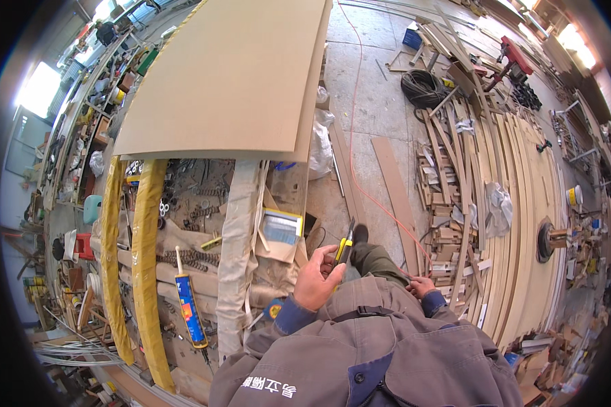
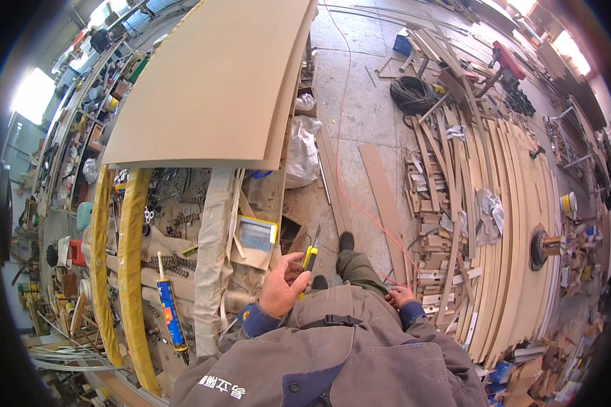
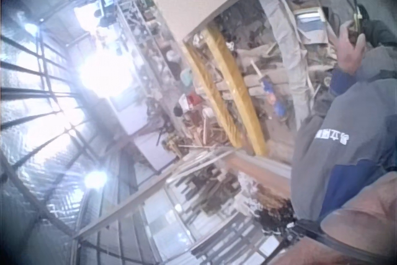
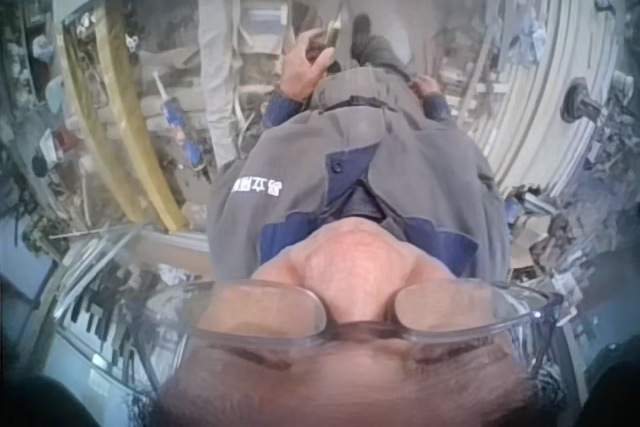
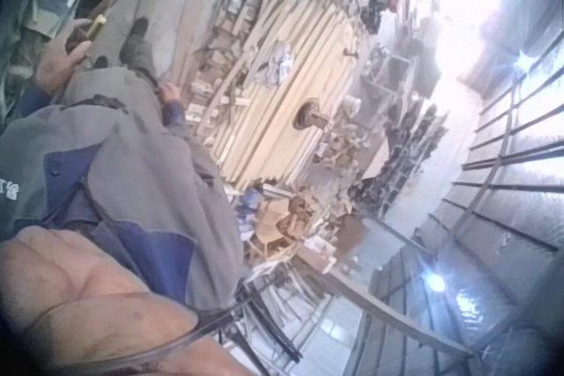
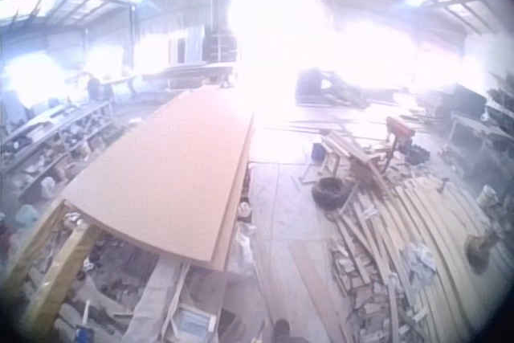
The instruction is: The person walks through a cluttered workshop, picks up a tape measure, and measures a large board on a workbench. They then handle the board and a nail gun, and another person assists in moving the board.
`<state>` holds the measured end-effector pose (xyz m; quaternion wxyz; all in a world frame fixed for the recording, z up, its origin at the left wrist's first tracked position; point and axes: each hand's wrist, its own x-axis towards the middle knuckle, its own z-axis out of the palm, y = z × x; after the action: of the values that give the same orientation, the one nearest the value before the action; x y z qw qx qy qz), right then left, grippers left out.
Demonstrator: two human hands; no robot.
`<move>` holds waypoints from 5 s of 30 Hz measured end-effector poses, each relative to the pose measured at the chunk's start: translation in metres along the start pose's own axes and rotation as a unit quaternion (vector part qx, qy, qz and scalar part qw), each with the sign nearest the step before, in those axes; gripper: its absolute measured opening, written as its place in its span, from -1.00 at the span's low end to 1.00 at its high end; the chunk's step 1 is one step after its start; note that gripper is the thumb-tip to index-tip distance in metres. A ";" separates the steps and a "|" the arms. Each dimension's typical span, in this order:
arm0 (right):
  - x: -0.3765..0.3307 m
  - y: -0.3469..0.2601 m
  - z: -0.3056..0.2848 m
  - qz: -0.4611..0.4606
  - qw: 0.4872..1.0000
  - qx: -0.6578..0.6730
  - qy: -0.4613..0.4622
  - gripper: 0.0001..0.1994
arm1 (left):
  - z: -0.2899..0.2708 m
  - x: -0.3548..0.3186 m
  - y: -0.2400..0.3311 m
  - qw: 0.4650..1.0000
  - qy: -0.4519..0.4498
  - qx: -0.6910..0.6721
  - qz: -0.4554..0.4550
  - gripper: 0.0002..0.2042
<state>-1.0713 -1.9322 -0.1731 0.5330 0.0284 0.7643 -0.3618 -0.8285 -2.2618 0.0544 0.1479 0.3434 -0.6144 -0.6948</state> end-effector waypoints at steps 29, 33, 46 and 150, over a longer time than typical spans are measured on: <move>0.317 -0.347 -0.165 0.087 0.979 0.185 0.008 -0.83 | -0.028 0.588 0.337 0.931 0.064 0.334 0.129 -0.57; 0.352 -0.354 -0.179 0.096 0.969 0.222 0.049 -0.74 | -0.041 0.714 0.351 0.937 0.073 0.302 0.160 -0.57; 0.440 -0.660 -0.165 0.056 0.980 0.181 0.060 -0.59 | -0.026 0.937 0.378 0.961 -0.096 0.242 0.096 -0.54; 2.205 -2.925 -0.768 -0.298 0.800 -0.501 -0.140 -0.71 | -0.186 3.305 0.669 0.796 0.198 0.266 -0.507 -0.57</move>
<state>-3.8853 -4.3937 -0.3554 0.4401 -0.5229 0.7266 -0.0697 -3.2314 -4.6102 -0.2852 -0.2046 0.7615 -0.4700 -0.3966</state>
